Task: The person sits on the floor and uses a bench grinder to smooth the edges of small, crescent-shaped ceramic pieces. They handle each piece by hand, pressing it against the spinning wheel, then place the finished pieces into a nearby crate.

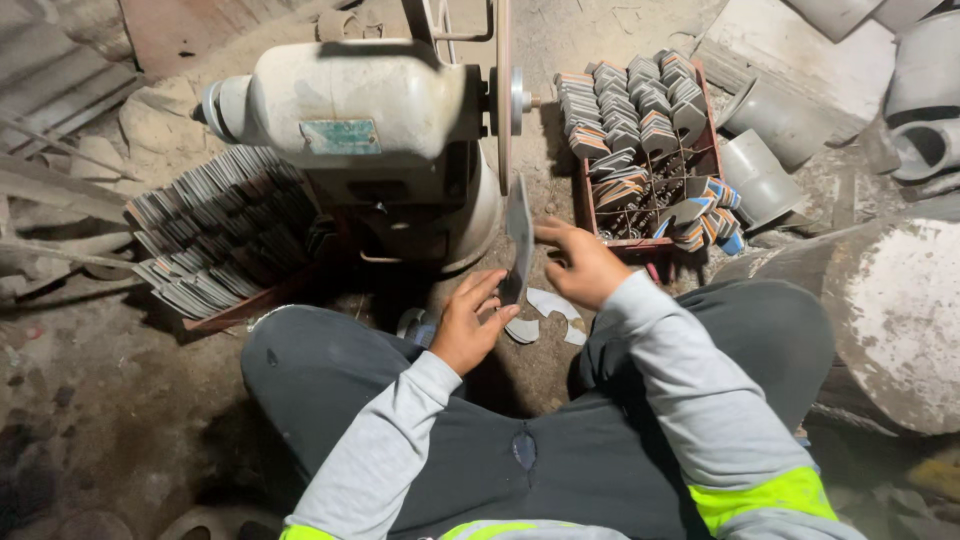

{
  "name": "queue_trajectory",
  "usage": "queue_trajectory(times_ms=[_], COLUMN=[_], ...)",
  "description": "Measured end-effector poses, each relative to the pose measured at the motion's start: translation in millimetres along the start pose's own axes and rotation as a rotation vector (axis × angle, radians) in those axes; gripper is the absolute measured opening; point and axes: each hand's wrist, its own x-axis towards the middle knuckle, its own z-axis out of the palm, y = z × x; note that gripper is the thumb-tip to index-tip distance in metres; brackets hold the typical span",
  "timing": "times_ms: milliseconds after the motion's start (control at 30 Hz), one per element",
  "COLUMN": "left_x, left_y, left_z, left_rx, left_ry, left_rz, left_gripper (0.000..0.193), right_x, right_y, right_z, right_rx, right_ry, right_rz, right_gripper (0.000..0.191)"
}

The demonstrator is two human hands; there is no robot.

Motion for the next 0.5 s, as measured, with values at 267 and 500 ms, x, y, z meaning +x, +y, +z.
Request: queue_trajectory(times_ms=[267,500], left_x=[14,62], left_y=[5,-34], left_z=[-3,-1], left_rx=[0.182,-0.371], left_ry=[0.023,-0.018], left_rz=[0.08,-0.145], left_gripper=[0.054,0.056], right_x=[-3,43], right_y=[22,27], right_z=[0,20], right_rx=[0.069,-0.104], right_ry=[0.114,0.251], right_rz=[0.007,0.018], right_gripper=[0.054,0.058])
